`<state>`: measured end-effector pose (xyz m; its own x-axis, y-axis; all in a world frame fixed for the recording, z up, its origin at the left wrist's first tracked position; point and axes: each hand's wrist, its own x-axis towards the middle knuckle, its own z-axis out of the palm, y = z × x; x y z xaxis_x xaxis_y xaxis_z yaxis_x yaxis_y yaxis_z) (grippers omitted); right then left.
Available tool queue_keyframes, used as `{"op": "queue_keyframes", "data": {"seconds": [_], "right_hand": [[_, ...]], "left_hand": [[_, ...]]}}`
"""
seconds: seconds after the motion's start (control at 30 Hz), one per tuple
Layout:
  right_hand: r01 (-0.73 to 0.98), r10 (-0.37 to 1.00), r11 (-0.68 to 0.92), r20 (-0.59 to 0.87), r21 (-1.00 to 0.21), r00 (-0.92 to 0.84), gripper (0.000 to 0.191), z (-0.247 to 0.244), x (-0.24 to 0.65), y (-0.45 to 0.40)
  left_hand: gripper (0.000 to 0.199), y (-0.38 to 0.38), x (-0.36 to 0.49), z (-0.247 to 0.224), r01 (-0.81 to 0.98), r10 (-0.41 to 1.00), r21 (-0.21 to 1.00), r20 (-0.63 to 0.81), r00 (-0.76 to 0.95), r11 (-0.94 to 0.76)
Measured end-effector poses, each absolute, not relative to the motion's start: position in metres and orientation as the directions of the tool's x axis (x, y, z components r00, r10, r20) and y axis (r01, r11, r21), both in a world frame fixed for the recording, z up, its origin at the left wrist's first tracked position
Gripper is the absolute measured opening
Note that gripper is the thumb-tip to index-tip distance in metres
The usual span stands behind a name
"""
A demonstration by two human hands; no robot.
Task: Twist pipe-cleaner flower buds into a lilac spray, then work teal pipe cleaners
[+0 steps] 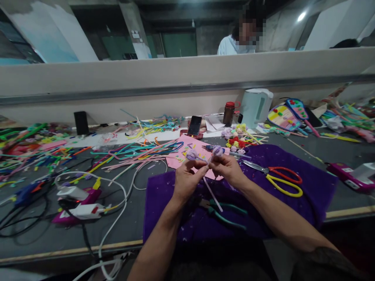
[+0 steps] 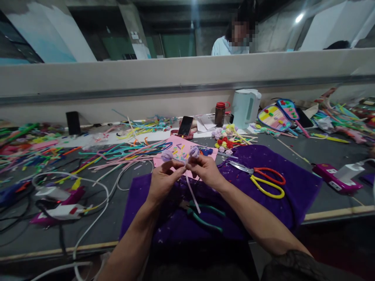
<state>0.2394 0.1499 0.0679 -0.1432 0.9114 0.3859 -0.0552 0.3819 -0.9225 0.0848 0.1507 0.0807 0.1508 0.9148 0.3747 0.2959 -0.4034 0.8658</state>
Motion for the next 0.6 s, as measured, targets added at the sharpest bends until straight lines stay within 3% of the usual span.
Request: {"op": "queue_keyframes", "data": {"seconds": [0.17,0.33,0.43,0.6], "right_hand": [[0.200,0.798,0.602,0.594,-0.773,-0.102,0.012,0.0722,0.2409,0.1439],[0.280,0.749,0.654,0.654,-0.703,-0.106,0.008,0.0741,0.2393,0.1396],[0.246,0.807,0.584,0.586,-0.774,-0.071,0.009,0.0745,0.2380,0.1397],[-0.098,0.951,0.282,0.291,-0.955,-0.102,0.018,0.0733,0.2382,0.1469]], "left_hand": [[0.017,0.1472,0.0882,0.0800,0.332,0.917,0.860,0.395,0.048,-0.388],[0.013,0.1447,0.0915,0.0744,0.444,0.867,0.779,0.498,-0.008,-0.443],[0.011,0.1447,0.0907,0.0770,0.376,0.889,0.824,0.458,0.001,-0.425],[0.023,0.1515,0.0862,0.0834,-0.059,0.961,0.986,0.163,0.225,-0.154]]}}
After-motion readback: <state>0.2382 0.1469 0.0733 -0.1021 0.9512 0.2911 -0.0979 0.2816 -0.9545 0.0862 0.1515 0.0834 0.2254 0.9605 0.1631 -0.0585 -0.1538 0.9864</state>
